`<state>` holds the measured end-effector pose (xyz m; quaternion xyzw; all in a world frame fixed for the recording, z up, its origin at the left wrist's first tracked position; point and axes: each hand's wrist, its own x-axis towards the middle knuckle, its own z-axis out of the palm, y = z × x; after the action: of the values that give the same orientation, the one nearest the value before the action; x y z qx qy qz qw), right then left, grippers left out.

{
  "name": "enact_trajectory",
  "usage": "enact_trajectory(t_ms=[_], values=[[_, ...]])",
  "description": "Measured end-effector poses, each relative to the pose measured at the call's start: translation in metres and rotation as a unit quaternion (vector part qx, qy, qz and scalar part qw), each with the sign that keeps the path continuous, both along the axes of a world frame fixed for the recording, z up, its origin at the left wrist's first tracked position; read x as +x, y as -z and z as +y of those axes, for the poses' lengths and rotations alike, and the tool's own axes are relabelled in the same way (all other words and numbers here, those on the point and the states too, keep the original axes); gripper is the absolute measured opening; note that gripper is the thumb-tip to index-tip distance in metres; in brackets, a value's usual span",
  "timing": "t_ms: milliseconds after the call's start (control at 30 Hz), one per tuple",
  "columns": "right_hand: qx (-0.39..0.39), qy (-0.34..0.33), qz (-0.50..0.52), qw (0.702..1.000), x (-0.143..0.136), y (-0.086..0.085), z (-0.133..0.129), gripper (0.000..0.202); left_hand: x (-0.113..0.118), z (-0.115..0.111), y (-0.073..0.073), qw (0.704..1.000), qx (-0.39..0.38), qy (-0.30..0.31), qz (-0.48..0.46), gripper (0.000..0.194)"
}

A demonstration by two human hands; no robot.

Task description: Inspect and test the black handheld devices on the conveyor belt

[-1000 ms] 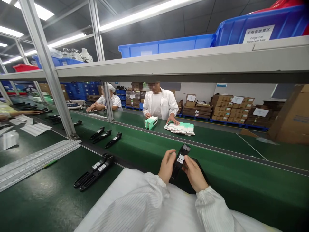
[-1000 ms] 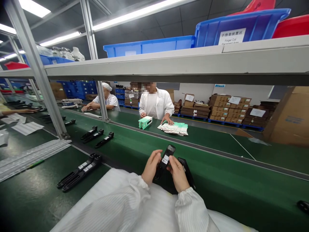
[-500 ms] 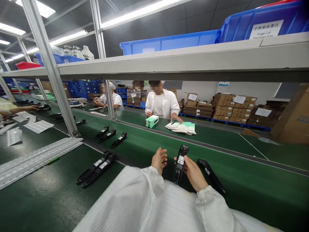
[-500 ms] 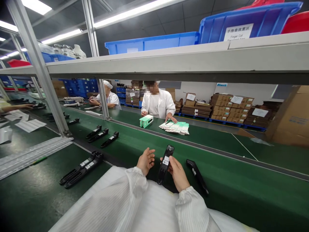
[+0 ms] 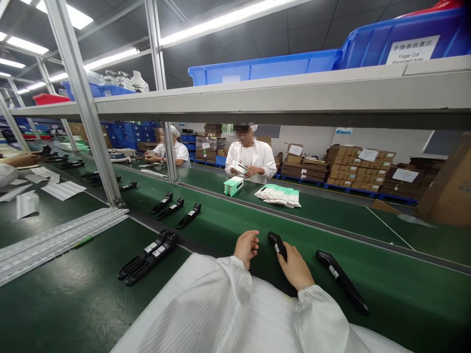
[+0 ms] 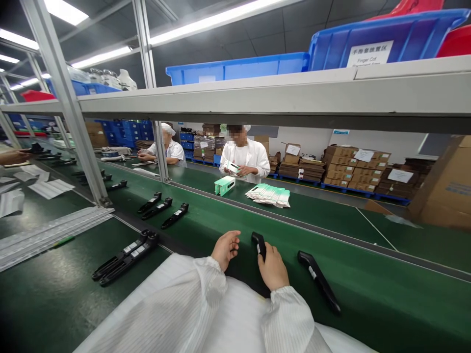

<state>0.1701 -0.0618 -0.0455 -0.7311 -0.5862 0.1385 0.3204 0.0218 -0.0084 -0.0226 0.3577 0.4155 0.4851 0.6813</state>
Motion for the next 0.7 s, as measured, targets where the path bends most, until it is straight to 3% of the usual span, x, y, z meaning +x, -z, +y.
enact_trajectory(t_ms=[233, 367, 433, 500, 600, 700], values=[[-0.018, 0.007, -0.068, 0.998, 0.007, 0.005, -0.001, 0.041, 0.000, -0.001, 0.001, 1.000, 0.010, 0.001, 0.012, 0.024], [0.075, 0.024, -0.110, 0.991, 0.002, -0.004, -0.007, 0.046, 0.001, -0.002, 0.002, 1.000, 0.001, 0.003, 0.022, 0.022], [0.139, -0.013, -0.103, 0.985, -0.005, -0.009, -0.012, 0.045, 0.001, -0.001, 0.003, 1.000, -0.004, 0.011, 0.027, 0.021], [0.143, -0.080, -0.052, 0.985, -0.014, -0.012, -0.016, 0.039, 0.000, 0.000, 0.003, 0.999, -0.009, 0.027, 0.039, 0.020], [0.060, -0.184, 0.021, 0.981, -0.025, -0.008, -0.019, 0.027, -0.004, 0.003, 0.001, 0.993, -0.002, 0.083, 0.079, 0.017], [0.008, -0.226, 0.036, 0.974, -0.027, -0.002, -0.020, 0.022, -0.011, 0.009, 0.000, 0.971, 0.064, 0.148, 0.178, 0.013]])
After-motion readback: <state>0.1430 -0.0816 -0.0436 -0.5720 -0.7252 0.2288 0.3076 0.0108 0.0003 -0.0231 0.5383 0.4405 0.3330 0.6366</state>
